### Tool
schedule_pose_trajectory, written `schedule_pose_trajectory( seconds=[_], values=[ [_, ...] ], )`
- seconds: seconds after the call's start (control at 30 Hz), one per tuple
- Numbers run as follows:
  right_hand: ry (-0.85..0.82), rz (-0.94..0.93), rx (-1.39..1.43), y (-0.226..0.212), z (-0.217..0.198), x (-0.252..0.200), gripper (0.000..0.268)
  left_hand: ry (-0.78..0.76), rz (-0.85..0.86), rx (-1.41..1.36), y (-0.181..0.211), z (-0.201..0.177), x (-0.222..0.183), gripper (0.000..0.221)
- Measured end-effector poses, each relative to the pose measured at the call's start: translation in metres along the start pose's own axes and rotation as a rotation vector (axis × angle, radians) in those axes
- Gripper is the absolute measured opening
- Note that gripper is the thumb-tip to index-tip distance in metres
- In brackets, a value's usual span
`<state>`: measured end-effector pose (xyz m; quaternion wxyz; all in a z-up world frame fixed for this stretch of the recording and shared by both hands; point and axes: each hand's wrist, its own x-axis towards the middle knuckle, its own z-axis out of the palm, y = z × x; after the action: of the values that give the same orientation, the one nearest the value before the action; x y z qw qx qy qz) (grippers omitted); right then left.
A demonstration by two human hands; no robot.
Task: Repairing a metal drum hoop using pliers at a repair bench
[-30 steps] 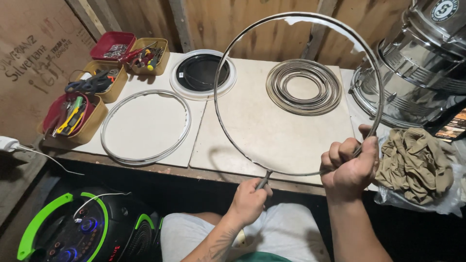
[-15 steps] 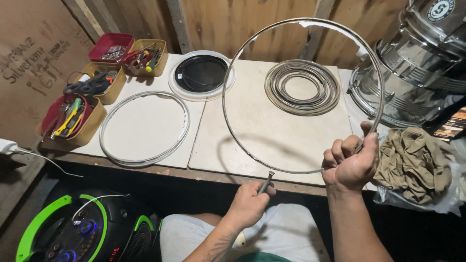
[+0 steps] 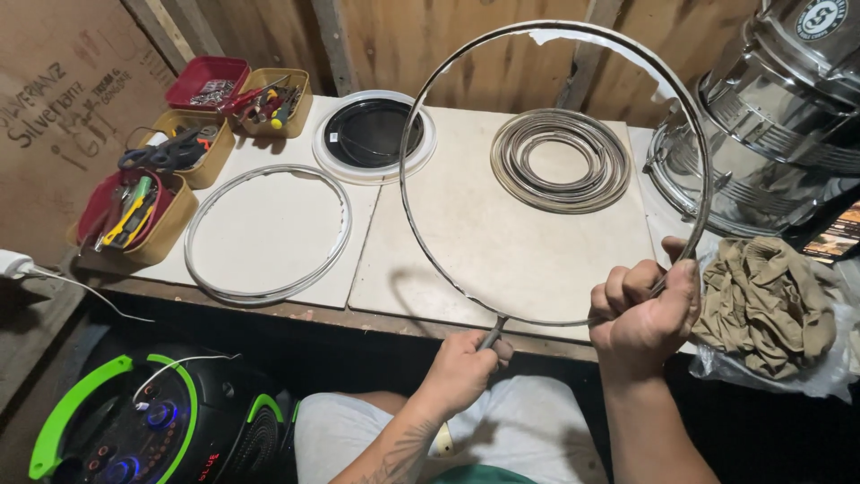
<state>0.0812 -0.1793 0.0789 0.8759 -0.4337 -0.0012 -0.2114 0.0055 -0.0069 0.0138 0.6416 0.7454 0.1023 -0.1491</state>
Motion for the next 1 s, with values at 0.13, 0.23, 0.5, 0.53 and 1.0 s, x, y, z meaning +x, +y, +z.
schedule_pose_trajectory(
  seconds=[0.13, 0.23, 0.5, 0.53, 1.0],
  values=[
    [-0.009, 0.017, 0.014, 0.001, 0.001, -0.002, 0.024, 0.058, -0.162, -0.054, 0.0, 0.004, 0.001, 0.029],
    [0.021, 0.011, 0.008, 0.004, 0.001, 0.004, 0.023, 0.124, -0.04, -0.049, -0.02, 0.008, 0.007, 0.017],
    [0.283, 0.255, 0.13, 0.016, -0.007, 0.027, 0.022, 0.219, 0.19, 0.082, -0.032, 0.011, 0.003, 0.016],
    [0.282, 0.254, 0.131, 0.014, -0.005, 0.025, 0.022, 0.219, 0.191, 0.082, -0.029, 0.009, 0.003, 0.016],
    [0.396, 0.378, 0.03, 0.099, -0.068, 0.037, 0.02, 0.236, -0.186, -0.055, -0.091, -0.04, 0.006, 0.02]
  ],
)
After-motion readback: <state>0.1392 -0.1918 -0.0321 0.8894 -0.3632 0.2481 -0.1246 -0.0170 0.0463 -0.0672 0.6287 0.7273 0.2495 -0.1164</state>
